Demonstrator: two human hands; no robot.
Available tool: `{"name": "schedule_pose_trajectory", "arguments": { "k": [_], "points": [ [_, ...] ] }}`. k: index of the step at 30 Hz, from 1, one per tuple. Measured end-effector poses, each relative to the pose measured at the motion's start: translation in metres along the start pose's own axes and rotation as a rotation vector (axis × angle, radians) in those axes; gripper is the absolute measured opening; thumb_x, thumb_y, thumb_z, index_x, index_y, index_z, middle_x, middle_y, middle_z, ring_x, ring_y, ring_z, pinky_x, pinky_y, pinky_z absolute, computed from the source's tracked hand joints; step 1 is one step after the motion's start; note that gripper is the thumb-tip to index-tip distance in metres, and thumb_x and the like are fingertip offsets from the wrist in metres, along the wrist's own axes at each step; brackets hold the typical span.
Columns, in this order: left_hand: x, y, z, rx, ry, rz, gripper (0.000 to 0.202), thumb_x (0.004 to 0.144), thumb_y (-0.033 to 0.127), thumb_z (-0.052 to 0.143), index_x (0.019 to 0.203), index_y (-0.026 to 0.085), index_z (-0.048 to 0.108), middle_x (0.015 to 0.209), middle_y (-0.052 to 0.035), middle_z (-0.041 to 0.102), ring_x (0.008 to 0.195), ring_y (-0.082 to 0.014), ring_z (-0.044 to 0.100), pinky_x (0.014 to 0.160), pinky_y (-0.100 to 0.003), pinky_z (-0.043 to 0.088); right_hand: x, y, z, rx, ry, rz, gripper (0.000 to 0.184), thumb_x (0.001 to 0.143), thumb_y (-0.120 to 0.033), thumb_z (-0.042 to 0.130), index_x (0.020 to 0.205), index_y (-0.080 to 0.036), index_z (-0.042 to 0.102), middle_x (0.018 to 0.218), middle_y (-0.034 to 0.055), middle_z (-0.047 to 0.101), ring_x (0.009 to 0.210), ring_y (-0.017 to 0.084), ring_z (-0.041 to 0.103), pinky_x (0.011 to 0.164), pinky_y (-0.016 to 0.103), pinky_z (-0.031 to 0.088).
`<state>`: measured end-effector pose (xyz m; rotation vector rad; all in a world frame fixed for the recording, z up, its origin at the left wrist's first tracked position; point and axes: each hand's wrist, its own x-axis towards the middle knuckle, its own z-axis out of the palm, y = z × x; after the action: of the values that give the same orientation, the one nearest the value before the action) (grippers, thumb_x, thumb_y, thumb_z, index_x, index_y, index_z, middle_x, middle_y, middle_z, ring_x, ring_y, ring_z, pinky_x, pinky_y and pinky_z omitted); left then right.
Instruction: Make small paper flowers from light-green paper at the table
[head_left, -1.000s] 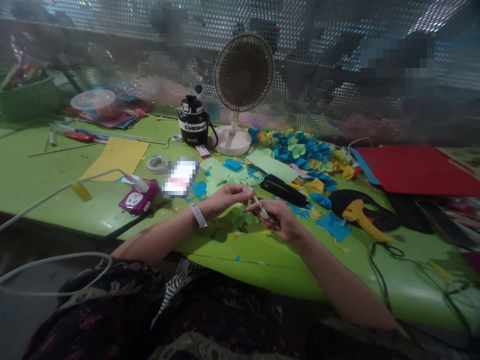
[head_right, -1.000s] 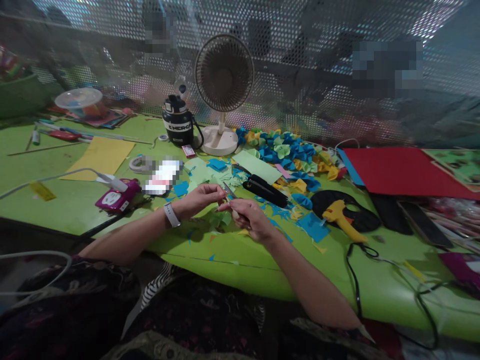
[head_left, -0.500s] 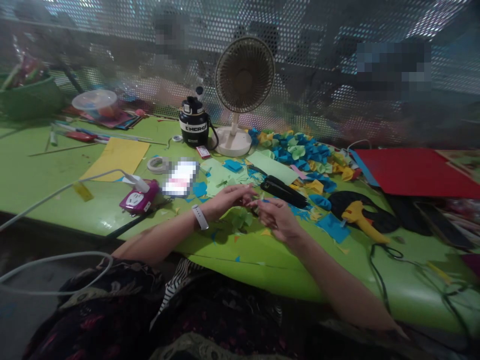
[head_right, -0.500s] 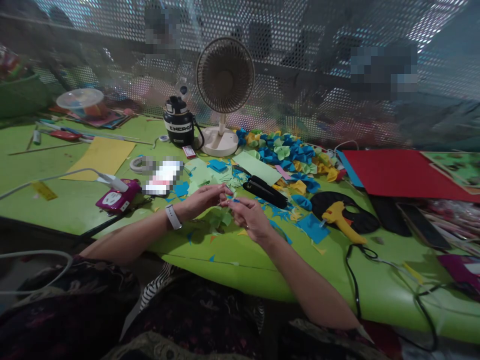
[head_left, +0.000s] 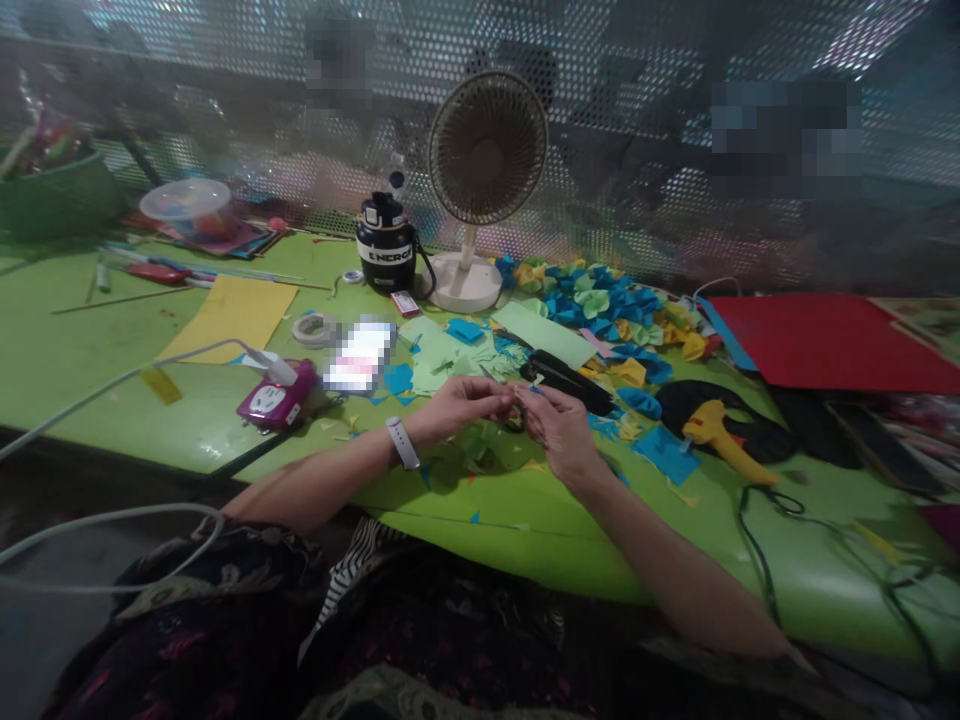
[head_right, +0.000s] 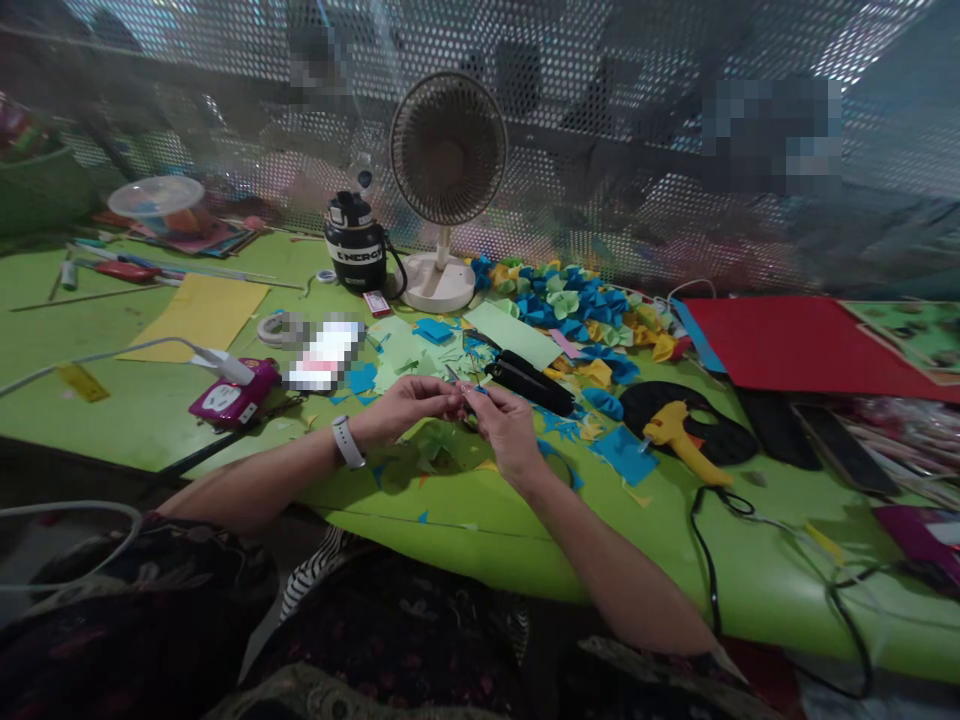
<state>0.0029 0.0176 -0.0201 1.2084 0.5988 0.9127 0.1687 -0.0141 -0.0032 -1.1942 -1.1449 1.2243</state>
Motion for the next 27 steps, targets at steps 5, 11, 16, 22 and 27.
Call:
{"name": "schedule_pose_trajectory", "arguments": {
  "k": [5, 11, 16, 22, 27],
  "points": [
    [0.003, 0.005, -0.005, 0.025, 0.119, 0.099, 0.028, 0.075, 0.042, 0.078, 0.082, 0.015, 0.074, 0.076, -0.0046, 0.073, 0.07, -0.0118, 0.064, 0.076, -0.03, 0.052, -0.001, -0.009, -0.009, -0.292, -0.021, -0.189, 0.036, 0.083, -0.053, 0.062, 0.093, -0.019, 0.069, 0.054, -0.006, 0.037, 0.05, 0.01, 0.031, 0.046, 0.025, 0.025],
    [0.004, 0.011, -0.01, 0.102, 0.156, 0.164, 0.022, 0.078, 0.038, 0.075, 0.084, 0.016, 0.074, 0.078, -0.0051, 0.074, 0.073, -0.0132, 0.066, 0.081, -0.032, 0.053, -0.004, -0.009, -0.01, -0.582, -0.075, -0.347, 0.038, 0.092, -0.051, 0.052, 0.072, -0.019, 0.06, 0.061, -0.0015, 0.046, 0.059, 0.013, 0.04, 0.055, 0.026, 0.031],
    [0.002, 0.012, -0.012, 0.135, 0.118, 0.174, 0.022, 0.078, 0.035, 0.075, 0.087, 0.016, 0.075, 0.082, -0.0062, 0.075, 0.077, -0.0147, 0.068, 0.082, -0.033, 0.054, -0.001, -0.008, -0.012, -0.664, -0.077, -0.376, 0.039, 0.093, -0.049, 0.05, 0.073, -0.018, 0.063, 0.062, -0.0008, 0.049, 0.058, 0.013, 0.041, 0.057, 0.027, 0.032],
    [0.002, 0.013, -0.013, 0.172, 0.09, 0.18, 0.027, 0.074, 0.039, 0.079, 0.084, 0.014, 0.076, 0.084, -0.0075, 0.076, 0.077, -0.0154, 0.07, 0.081, -0.032, 0.056, 0.001, -0.009, -0.016, -0.693, -0.128, -0.391, 0.04, 0.093, -0.047, 0.049, 0.081, -0.016, 0.071, 0.066, 0.0015, 0.06, 0.062, 0.015, 0.051, 0.061, 0.026, 0.038],
    [0.0, 0.015, -0.011, 0.175, 0.093, 0.204, 0.026, 0.073, 0.04, 0.081, 0.08, 0.015, 0.077, 0.081, -0.0074, 0.077, 0.075, -0.0149, 0.07, 0.079, -0.03, 0.058, 0.001, -0.007, -0.018, -0.694, -0.178, -0.411, 0.04, 0.093, -0.045, 0.049, 0.086, -0.015, 0.074, 0.07, 0.0032, 0.066, 0.065, 0.016, 0.057, 0.061, 0.026, 0.042]
  ]
}}
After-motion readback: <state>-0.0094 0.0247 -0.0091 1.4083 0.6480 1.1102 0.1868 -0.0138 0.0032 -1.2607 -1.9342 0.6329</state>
